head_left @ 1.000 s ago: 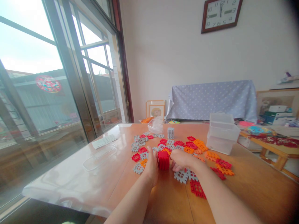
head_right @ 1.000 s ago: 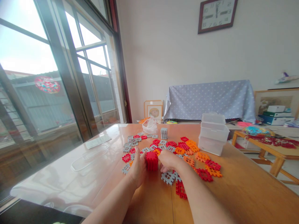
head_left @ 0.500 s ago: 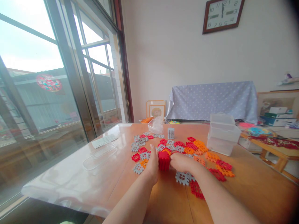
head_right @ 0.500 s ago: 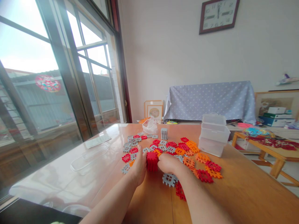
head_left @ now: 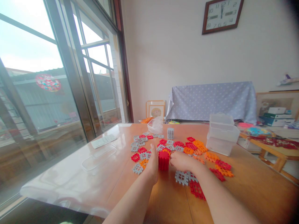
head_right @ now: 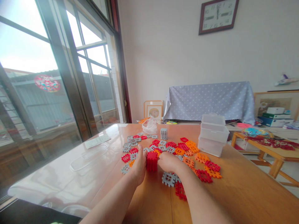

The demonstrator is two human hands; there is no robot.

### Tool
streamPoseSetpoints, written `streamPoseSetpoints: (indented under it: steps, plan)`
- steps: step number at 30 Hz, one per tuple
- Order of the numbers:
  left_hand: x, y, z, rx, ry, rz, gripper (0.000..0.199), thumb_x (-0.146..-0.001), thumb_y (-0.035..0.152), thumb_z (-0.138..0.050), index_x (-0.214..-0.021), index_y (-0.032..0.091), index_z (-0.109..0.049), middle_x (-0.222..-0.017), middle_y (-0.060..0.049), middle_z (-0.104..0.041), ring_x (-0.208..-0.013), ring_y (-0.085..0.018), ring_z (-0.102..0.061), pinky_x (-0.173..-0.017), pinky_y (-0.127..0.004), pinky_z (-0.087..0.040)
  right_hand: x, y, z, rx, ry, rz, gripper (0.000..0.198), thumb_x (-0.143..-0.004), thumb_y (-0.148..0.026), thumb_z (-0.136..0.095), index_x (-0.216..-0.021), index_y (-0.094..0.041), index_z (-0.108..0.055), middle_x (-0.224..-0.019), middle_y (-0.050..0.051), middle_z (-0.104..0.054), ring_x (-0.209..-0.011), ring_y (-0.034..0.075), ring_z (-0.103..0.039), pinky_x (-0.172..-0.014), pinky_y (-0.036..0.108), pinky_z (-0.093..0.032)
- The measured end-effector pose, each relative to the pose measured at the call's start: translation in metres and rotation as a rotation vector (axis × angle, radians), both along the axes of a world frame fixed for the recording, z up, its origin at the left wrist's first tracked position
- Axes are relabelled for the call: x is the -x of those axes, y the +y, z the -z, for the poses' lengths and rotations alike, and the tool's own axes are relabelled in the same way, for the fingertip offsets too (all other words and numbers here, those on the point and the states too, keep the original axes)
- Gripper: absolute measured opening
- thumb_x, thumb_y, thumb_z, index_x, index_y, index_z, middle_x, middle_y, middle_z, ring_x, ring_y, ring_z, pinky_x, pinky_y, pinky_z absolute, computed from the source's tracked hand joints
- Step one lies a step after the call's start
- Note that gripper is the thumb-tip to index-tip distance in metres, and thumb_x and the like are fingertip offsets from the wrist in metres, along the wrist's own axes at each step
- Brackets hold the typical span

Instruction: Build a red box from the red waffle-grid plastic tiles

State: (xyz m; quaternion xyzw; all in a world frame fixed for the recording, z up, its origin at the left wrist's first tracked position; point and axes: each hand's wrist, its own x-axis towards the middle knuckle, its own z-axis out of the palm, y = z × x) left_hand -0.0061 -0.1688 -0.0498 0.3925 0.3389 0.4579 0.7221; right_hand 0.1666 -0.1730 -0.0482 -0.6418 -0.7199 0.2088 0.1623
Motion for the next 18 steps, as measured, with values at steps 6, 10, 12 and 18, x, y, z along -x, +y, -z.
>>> streamPoseSetpoints:
  steps: [6, 10, 12, 18]
  plan:
    - [0.001, -0.001, 0.0, -0.01, 0.04, -0.005, 0.092, -0.082, 0.086, -0.043, -0.141, 0.017, -0.056, -0.161, -0.01, -0.036, -0.155, -0.03, -0.015, -0.127, -0.042, -0.019, -0.001, -0.002, -0.011, -0.068, -0.073, -0.068, 0.014, -0.079, -0.02, -0.062, -0.068, -0.018, -0.071, -0.078, 0.005, -0.073, -0.074, 0.019, -0.059, -0.069, 0.026, -0.043]
    - [-0.002, -0.002, -0.002, -0.008, 0.034, 0.041, 0.086, -0.085, 0.084, -0.039, -0.133, 0.016, -0.063, -0.15, -0.012, -0.053, -0.153, -0.033, -0.023, -0.124, -0.047, -0.025, 0.004, -0.001, -0.011, -0.097, -0.113, -0.049, 0.02, -0.084, -0.019, -0.055, -0.071, -0.017, -0.071, -0.078, 0.007, -0.072, -0.07, 0.017, -0.057, -0.066, 0.025, -0.04]
    - [-0.003, -0.002, -0.003, -0.005, 0.028, 0.062, 0.087, -0.086, 0.084, -0.037, -0.131, 0.015, -0.064, -0.146, -0.013, -0.058, -0.152, -0.033, -0.025, -0.123, -0.048, -0.027, 0.004, -0.001, -0.01, -0.106, -0.123, -0.03, 0.026, -0.087, -0.02, -0.048, -0.075, -0.017, -0.071, -0.079, 0.007, -0.072, -0.068, 0.016, -0.055, -0.062, 0.025, -0.038]
    - [-0.003, -0.003, -0.004, -0.024, 0.05, 0.043, 0.086, -0.084, 0.086, -0.036, -0.127, 0.018, -0.066, -0.137, -0.013, -0.064, -0.149, -0.032, -0.033, -0.122, -0.045, -0.03, 0.001, -0.003, -0.014, -0.097, -0.151, -0.081, 0.018, -0.077, -0.015, -0.055, -0.068, -0.017, -0.07, -0.073, 0.005, -0.07, -0.066, 0.016, -0.054, -0.061, 0.025, -0.037]
